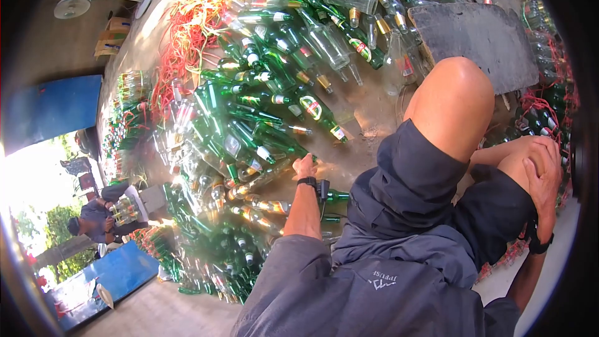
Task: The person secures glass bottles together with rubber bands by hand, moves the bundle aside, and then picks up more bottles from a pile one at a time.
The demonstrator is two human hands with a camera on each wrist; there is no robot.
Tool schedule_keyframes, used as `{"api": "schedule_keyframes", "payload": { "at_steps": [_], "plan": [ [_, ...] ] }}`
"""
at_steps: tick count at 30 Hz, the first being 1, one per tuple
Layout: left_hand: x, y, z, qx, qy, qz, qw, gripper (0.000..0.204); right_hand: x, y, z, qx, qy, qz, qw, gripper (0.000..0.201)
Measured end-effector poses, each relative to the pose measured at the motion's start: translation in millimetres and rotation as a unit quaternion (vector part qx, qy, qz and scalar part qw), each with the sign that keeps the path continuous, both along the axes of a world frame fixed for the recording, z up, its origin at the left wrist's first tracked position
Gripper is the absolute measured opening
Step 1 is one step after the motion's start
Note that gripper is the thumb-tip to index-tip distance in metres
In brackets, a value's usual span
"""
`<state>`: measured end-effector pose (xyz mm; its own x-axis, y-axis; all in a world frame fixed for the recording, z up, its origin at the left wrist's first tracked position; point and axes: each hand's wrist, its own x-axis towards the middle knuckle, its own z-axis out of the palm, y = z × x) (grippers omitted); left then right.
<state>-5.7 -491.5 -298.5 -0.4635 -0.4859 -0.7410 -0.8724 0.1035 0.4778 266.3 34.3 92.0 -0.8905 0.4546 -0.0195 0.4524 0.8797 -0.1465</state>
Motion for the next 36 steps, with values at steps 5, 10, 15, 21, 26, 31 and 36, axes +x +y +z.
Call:
{"api": "schedule_keyframes", "payload": {
  "at_steps": [5,10,15,21,26,31,36],
  "plan": [
    [0,-5,-7,0.017,0.006,0.004,1.0,0.026,-4,-2,1,0.011,0.008,0.014,1.0,0.027],
    [7,-14,-5,0.047,-0.03,-0.063,0.996,0.053,-10,-5,2,-0.001,0.007,0.01,1.0,0.028],
    [29,-10,12,0.071,0.052,-0.064,0.994,0.043,-13,-7,6,0.006,0.003,0.015,1.0,0.029],
    [42,-9,38,0.107,0.2,-0.113,0.967,0.029,-25,-22,18,0.003,0.043,0.016,0.999,0.03],
    [44,-8,73,0.157,0.21,-0.029,0.964,0.025,-34,-33,33,-0.013,0.073,0.046,0.996,0.03],
    [42,-11,104,0.15,0.216,0.008,0.965,0.027,-38,-36,39,-0.037,0.097,0.057,0.993,0.027],
    [51,-5,148,0.146,0.211,0.006,0.966,0.028,-37,-39,39,-0.038,0.111,0.061,0.991,0.029]
  ]
}}
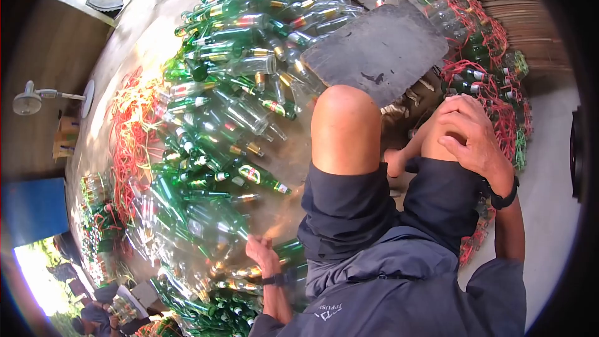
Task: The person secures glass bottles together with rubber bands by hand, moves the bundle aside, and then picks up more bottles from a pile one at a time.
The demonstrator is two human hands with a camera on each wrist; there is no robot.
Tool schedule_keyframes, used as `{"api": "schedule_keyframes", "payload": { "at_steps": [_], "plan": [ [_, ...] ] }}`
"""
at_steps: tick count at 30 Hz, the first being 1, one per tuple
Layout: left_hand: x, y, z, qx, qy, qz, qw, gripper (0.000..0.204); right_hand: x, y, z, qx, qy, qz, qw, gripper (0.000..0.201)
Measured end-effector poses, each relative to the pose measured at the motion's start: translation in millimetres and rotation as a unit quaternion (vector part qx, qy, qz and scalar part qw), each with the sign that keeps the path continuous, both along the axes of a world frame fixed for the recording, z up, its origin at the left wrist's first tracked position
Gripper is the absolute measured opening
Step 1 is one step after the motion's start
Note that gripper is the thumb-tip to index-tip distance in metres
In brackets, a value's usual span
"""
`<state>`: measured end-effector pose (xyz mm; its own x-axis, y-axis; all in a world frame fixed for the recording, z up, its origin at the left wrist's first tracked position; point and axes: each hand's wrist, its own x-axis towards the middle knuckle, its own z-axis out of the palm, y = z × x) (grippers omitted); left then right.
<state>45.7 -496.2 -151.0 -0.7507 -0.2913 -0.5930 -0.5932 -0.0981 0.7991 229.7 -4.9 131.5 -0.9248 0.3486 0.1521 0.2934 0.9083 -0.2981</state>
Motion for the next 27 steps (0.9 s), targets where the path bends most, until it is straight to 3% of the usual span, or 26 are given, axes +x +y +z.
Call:
{"api": "schedule_keyframes", "payload": {
  "at_steps": [2,5,10,12,13,18,24,26,27],
  "plan": [
    [8,-3,7,-0.003,0.007,0.005,1.0,0.029,-2,-3,0,-0.007,0.002,0.012,1.0,0.029],
    [21,-7,19,-0.02,0.03,-0.077,0.996,0.028,-4,-11,7,0.009,0.01,0.021,1.0,0.03],
    [19,22,73,-0.016,0.036,-0.11,0.993,0.029,-2,-14,9,-0.03,0.039,0.029,0.998,0.031],
    [10,42,100,-0.043,0.046,-0.191,0.98,0.029,-2,-8,1,-0.032,0.048,0.038,0.998,0.03],
    [3,39,97,-0.151,0.145,-0.309,0.928,0.031,-1,-4,-2,-0.03,0.054,0.047,0.997,0.029],
    [-49,106,149,-0.139,0.154,-0.373,0.905,0.033,1,4,-5,-0.027,0.086,0.024,0.996,0.025],
    [-111,238,230,-0.173,0.258,-0.543,0.78,0.033,13,10,-12,-0.029,0.141,0.034,0.989,0.028],
    [-133,281,246,-0.188,0.322,-0.624,0.687,0.032,16,10,-13,-0.021,0.152,0.017,0.988,0.031],
    [-153,302,237,-0.208,0.369,-0.641,0.64,0.031,17,9,-13,-0.024,0.153,0.018,0.988,0.032]
  ]
}}
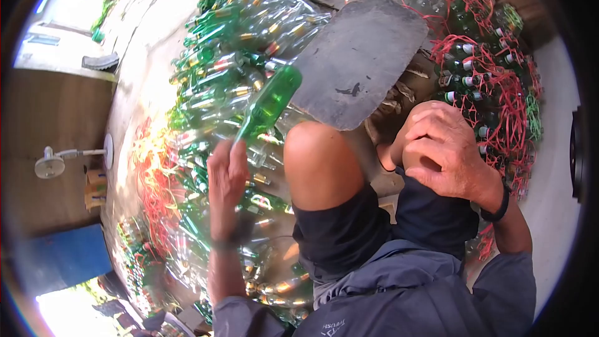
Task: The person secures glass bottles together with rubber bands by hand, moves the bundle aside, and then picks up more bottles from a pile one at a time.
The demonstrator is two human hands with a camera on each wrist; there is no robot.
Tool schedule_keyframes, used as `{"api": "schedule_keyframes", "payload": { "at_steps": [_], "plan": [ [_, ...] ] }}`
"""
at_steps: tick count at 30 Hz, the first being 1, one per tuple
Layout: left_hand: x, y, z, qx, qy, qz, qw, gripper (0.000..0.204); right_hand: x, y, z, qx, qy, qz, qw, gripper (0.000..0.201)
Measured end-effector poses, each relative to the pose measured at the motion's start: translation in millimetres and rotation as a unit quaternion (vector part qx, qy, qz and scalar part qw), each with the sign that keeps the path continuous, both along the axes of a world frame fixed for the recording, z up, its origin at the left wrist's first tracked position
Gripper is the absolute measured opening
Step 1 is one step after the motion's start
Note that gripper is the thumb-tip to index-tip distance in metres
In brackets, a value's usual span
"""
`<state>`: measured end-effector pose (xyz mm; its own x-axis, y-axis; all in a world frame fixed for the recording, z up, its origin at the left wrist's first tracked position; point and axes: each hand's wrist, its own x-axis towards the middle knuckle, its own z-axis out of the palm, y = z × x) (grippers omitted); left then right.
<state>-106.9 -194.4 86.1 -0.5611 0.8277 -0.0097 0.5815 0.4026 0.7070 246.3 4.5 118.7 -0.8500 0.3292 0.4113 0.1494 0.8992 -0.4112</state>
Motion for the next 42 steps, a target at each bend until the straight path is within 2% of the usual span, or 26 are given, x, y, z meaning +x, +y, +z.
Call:
{"api": "schedule_keyframes", "payload": {
  "at_steps": [1,2,3,5,7,11,12,14,22,28,32,37,39,42],
  "plan": [
    [-18,22,-12,0.002,0.057,-0.043,0.997,0.029,1,1,-1,-0.003,0.002,0.003,1.0,0.033],
    [-29,47,-14,0.053,0.165,-0.118,0.978,0.028,3,3,-3,-0.006,0.003,0.008,1.0,0.037],
    [-37,74,-15,0.105,0.268,-0.19,0.939,0.027,3,4,-4,-0.007,0.004,0.001,1.0,0.037],
    [-33,130,5,-0.034,0.072,-0.126,0.989,0.031,4,5,-7,-0.011,0.006,0.012,1.0,0.038],
    [-28,178,13,-0.006,0.109,-0.161,0.981,0.036,6,7,-7,-0.006,-0.004,0.011,1.0,0.038],
    [-5,242,26,-0.079,0.122,-0.153,0.977,0.04,9,8,-7,-0.032,-0.021,0.011,0.999,0.037],
    [-5,255,21,-0.078,0.122,-0.155,0.977,0.04,10,8,-8,-0.037,-0.017,0.01,0.999,0.037],
    [-6,282,7,-0.054,0.203,-0.179,0.961,0.041,13,9,-10,-0.042,-0.018,0.006,0.999,0.037],
    [15,339,-5,-0.011,0.258,-0.201,0.945,0.038,20,9,-7,-0.045,-0.049,-0.013,0.998,0.035],
    [28,369,-9,-0.055,0.298,-0.199,0.932,0.036,20,10,-7,-0.063,-0.054,-0.018,0.996,0.037],
    [30,380,-14,-0.04,0.321,-0.177,0.929,0.037,19,10,-8,-0.068,-0.056,-0.015,0.996,0.038],
    [26,395,-22,-0.022,0.314,-0.171,0.934,0.045,20,9,-11,-0.066,-0.049,-0.023,0.996,0.038],
    [23,399,-24,-0.026,0.242,-0.165,0.956,0.05,21,9,-12,-0.066,-0.046,-0.023,0.996,0.038],
    [23,401,-30,0.015,0.236,-0.145,0.961,0.053,22,9,-12,-0.064,-0.042,-0.021,0.997,0.038]
  ]
}}
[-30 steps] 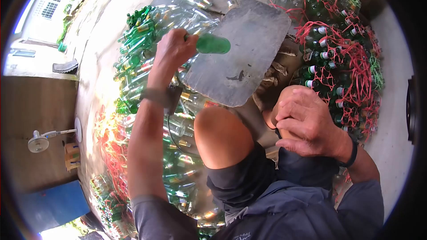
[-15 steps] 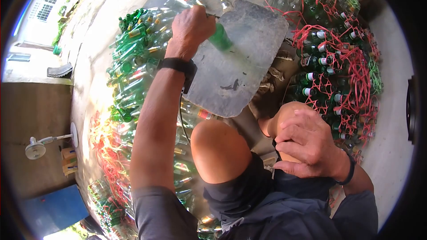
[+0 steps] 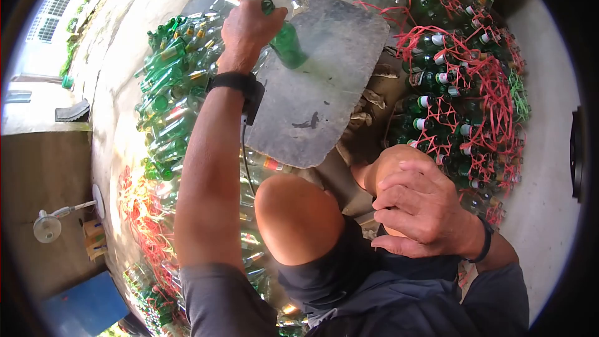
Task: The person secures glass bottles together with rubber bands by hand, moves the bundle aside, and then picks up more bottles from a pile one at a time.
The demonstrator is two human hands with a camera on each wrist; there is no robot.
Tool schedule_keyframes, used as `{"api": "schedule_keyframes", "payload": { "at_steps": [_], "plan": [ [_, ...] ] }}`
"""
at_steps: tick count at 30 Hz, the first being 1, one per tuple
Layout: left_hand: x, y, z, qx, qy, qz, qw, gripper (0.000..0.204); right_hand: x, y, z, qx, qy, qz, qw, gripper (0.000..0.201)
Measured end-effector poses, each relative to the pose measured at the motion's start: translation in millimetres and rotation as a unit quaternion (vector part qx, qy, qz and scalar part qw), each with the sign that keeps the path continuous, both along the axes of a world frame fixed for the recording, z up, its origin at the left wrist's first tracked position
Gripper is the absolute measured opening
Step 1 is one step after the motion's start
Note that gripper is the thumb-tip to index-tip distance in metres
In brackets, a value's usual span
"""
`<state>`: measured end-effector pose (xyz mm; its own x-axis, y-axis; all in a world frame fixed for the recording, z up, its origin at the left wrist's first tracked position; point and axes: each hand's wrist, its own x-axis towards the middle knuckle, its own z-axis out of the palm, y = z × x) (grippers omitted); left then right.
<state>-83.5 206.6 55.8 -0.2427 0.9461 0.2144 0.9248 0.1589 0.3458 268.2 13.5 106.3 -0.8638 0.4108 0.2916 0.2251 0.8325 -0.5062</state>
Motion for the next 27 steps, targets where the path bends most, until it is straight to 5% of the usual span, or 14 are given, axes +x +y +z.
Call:
{"api": "schedule_keyframes", "payload": {
  "at_steps": [16,18,27],
  "plan": [
    [-14,-41,-20,0.028,-0.123,-0.011,0.992,0.056,-3,0,6,0.01,-0.018,0.0,1.0,0.037],
    [-21,-68,-22,0.001,-0.258,-0.004,0.966,0.051,-2,-2,5,0.01,-0.013,0.002,1.0,0.037],
    [-22,-272,-65,-0.036,-0.463,0.144,0.874,0.032,-7,0,11,0.056,0.004,0.014,0.998,0.033]
  ]
}}
